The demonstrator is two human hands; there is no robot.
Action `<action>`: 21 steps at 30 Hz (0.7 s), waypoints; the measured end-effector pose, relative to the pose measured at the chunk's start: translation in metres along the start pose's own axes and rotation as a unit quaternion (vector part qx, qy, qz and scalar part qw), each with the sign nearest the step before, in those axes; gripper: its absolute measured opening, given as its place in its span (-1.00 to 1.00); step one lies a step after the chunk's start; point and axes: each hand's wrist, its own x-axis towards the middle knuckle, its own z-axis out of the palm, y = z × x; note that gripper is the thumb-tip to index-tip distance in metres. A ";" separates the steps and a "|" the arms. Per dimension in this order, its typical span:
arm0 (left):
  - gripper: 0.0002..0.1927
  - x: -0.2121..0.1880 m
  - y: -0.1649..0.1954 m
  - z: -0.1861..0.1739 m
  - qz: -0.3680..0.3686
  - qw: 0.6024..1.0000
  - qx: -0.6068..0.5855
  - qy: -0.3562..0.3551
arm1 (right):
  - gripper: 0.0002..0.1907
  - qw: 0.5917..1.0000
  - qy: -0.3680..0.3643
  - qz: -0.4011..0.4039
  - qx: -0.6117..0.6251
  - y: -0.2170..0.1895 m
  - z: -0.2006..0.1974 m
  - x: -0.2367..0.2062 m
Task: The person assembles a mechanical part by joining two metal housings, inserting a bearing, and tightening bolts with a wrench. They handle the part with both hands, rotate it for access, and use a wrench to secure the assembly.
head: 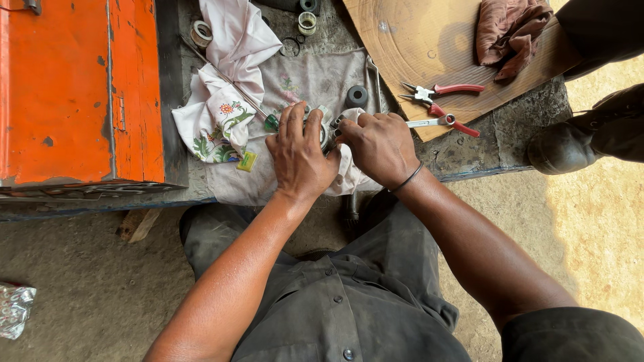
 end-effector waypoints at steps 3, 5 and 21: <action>-0.35 0.000 0.000 0.000 -0.002 1.000 -0.004 0.001 | -0.83 1.000 -0.008 0.005 -0.003 0.002 -0.002 0.001; -0.35 -0.001 -0.001 0.002 0.002 1.000 -0.009 0.006 | -0.84 1.000 0.005 0.010 -0.001 0.000 0.002 -0.001; -0.25 0.003 -0.010 -0.005 0.018 0.998 -0.011 -0.052 | -0.78 0.984 -0.150 -0.098 0.013 0.029 -0.014 0.030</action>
